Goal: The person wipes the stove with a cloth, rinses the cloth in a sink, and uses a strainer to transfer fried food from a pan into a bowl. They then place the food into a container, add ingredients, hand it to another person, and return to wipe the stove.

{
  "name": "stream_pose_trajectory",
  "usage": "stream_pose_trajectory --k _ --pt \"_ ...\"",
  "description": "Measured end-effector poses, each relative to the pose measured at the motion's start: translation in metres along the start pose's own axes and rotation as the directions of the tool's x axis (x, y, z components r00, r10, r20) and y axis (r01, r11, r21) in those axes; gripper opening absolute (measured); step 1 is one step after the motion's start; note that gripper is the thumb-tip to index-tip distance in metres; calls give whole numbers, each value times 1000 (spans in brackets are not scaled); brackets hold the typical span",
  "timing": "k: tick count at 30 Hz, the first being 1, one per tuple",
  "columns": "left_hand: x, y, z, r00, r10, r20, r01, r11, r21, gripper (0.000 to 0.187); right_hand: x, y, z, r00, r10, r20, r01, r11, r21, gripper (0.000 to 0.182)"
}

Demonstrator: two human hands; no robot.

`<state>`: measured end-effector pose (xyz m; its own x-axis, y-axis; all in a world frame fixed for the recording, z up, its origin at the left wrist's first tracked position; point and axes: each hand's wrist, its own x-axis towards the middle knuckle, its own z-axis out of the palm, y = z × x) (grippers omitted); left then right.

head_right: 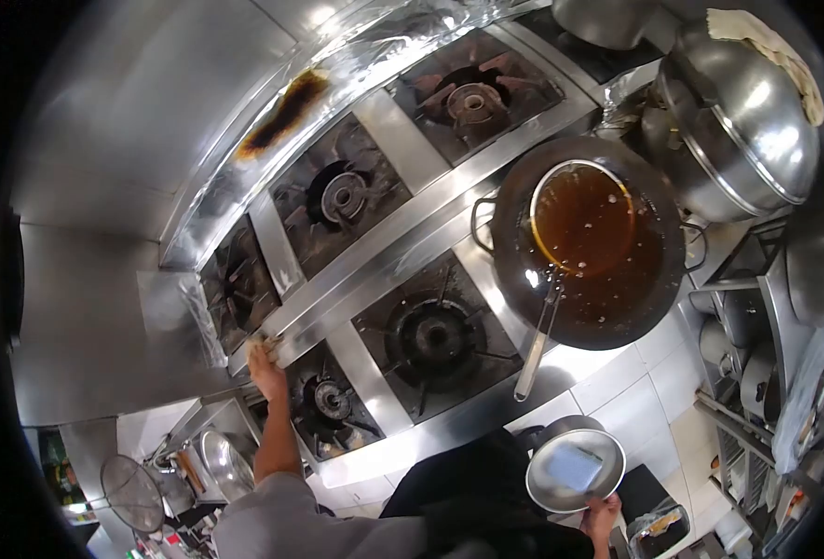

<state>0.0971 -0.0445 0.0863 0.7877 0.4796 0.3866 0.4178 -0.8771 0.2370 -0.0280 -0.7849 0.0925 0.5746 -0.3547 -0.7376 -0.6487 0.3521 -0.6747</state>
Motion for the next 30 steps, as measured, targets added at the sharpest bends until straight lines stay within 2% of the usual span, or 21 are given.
stream_pose_trajectory --k 2,3,5,6,7,9,10,13,14,15,16,18,19,21,22,23,25,26,27,29,30 --pt "-11 -42 -4 1000 -23 -8 24 993 117 43 -8 -22 11 999 24 -32 -28 990 -141 23" --pt "4 15 -4 993 63 96 -75 990 122 48 -9 -33 22 997 27 -74 -47 959 -279 21" --pt "32 101 33 943 331 34 -329 943 -49 41 -7 -36 37 1000 3 -29 -11 965 -261 21" --pt "25 121 75 882 467 -67 -467 884 7 44 -2 -34 38 998 -24 49 39 943 -332 22" --pt "44 152 99 920 386 72 -365 908 -203 44 2 -34 45 990 -47 132 96 915 -392 22" --pt "59 211 118 895 436 -95 -446 882 -152 44 -14 -55 101 989 48 142 23 886 -462 22" --pt "65 222 115 912 408 -42 -410 901 -143 44 -14 -54 118 975 81 209 25 888 -459 23" --pt "53 148 118 925 371 -88 -377 923 -78 55 -10 -46 165 936 89 341 147 780 -608 28" --pt "46 115 96 971 234 46 -235 972 2 54 -12 -42 185 909 112 401 151 809 -568 29" --pt "38 80 73 960 239 -144 -250 966 -70 50 -14 -35 205 880 128 458 149 841 -520 30" --pt "25 51 42 990 87 -109 -73 989 127 48 -12 -24 221 837 40 546 318 777 -544 31" --pt "-7 -49 18 950 -55 -308 108 982 155 51 -18 -8 265 758 -79 648 492 721 -487 32" --pt "-24 -100 16 888 -380 -259 436 874 214 44 -27 -1 288 748 -117 653 496 753 -433 33" --pt "-42 -202 61 686 -643 -340 562 766 -313 33 -15 33 312 627 -248 739 722 542 -430 18" --pt "-27 -163 48 771 -633 -77 637 769 57 29 -16 43 326 643 -222 733 694 573 -436 10" --pt "-16 -128 50 739 -647 187 537 733 418 27 -17 50 341 653 -202 730 671 601 -434 23" --pt "-10 -90 86 797 -539 272 453 832 321 28 -24 56 364 682 -129 720 619 627 -474 23" --pt "9 -20 69 839 -349 418 279 935 221 25 -28 59 373 698 -33 715 558 650 -515 23" --pt "34 44 43 836 -135 532 101 991 93 22 -32 60 384 701 -46 712 562 650 -512 23" --pt "34 52 132 874 184 451 -83 968 -235 21 -40 65 397 617 -222 755 703 586 -403 25" --pt "60 127 100 717 72 693 353 821 -450 24 -40 71 403 627 -226 745 692 600 -400 29"
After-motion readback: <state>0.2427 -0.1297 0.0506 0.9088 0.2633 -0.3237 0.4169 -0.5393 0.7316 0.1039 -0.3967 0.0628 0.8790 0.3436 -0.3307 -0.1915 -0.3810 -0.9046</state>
